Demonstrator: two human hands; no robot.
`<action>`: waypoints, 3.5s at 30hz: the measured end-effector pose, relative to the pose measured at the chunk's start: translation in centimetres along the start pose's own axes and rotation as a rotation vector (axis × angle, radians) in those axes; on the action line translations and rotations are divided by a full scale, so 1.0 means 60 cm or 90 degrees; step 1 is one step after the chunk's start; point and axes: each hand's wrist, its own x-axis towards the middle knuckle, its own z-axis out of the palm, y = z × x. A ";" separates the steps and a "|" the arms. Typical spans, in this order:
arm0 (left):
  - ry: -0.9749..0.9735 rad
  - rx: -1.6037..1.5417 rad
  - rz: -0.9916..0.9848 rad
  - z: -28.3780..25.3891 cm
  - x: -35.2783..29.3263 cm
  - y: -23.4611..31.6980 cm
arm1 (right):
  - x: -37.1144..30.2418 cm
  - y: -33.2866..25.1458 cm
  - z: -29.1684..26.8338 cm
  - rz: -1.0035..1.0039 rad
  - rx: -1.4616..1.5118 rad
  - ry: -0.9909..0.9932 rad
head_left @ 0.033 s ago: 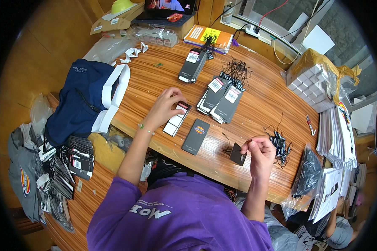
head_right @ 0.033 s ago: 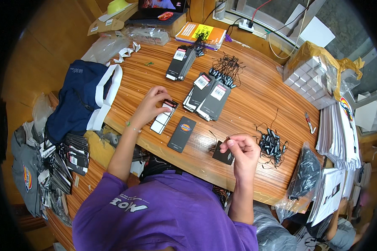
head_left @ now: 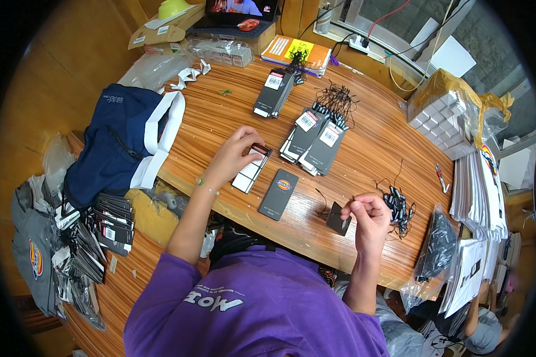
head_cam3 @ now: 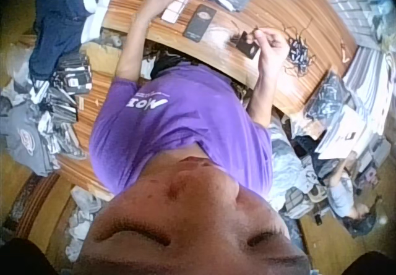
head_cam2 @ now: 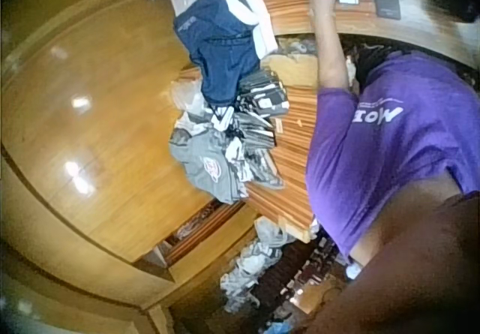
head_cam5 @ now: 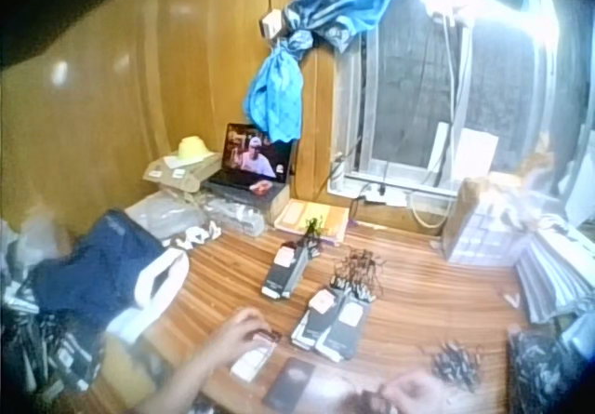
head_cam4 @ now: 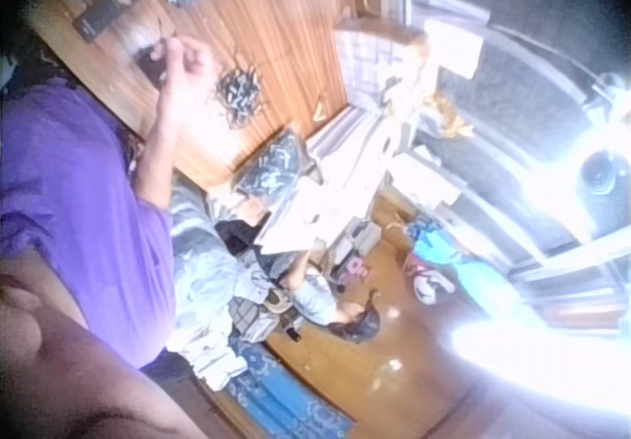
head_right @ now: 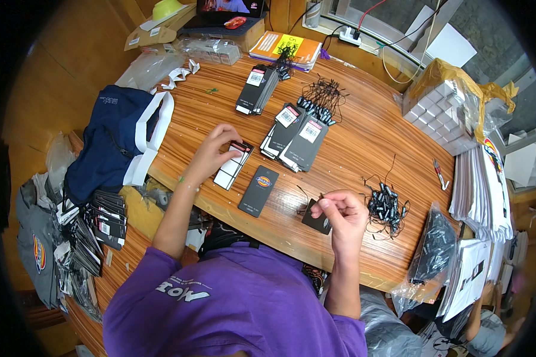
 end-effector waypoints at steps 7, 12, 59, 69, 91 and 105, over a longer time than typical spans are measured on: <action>0.083 -0.494 -0.165 0.032 -0.031 0.150 | 0.018 -0.002 0.071 -0.105 -0.371 0.021; 0.039 -0.405 -0.083 0.076 -0.024 0.178 | 0.035 0.002 0.089 -0.214 -0.493 0.066; -0.082 -0.325 0.121 0.074 -0.017 0.200 | 0.078 0.026 0.033 -0.013 0.457 0.104; -0.017 -0.063 0.250 0.090 -0.013 0.179 | 0.057 0.013 0.052 -0.024 0.545 -0.052; -0.030 -0.238 0.106 0.094 -0.022 0.201 | 0.055 -0.023 0.043 -0.157 0.443 0.025; 0.110 -0.149 0.181 0.064 -0.011 0.196 | 0.034 -0.035 0.059 0.008 -0.038 -0.050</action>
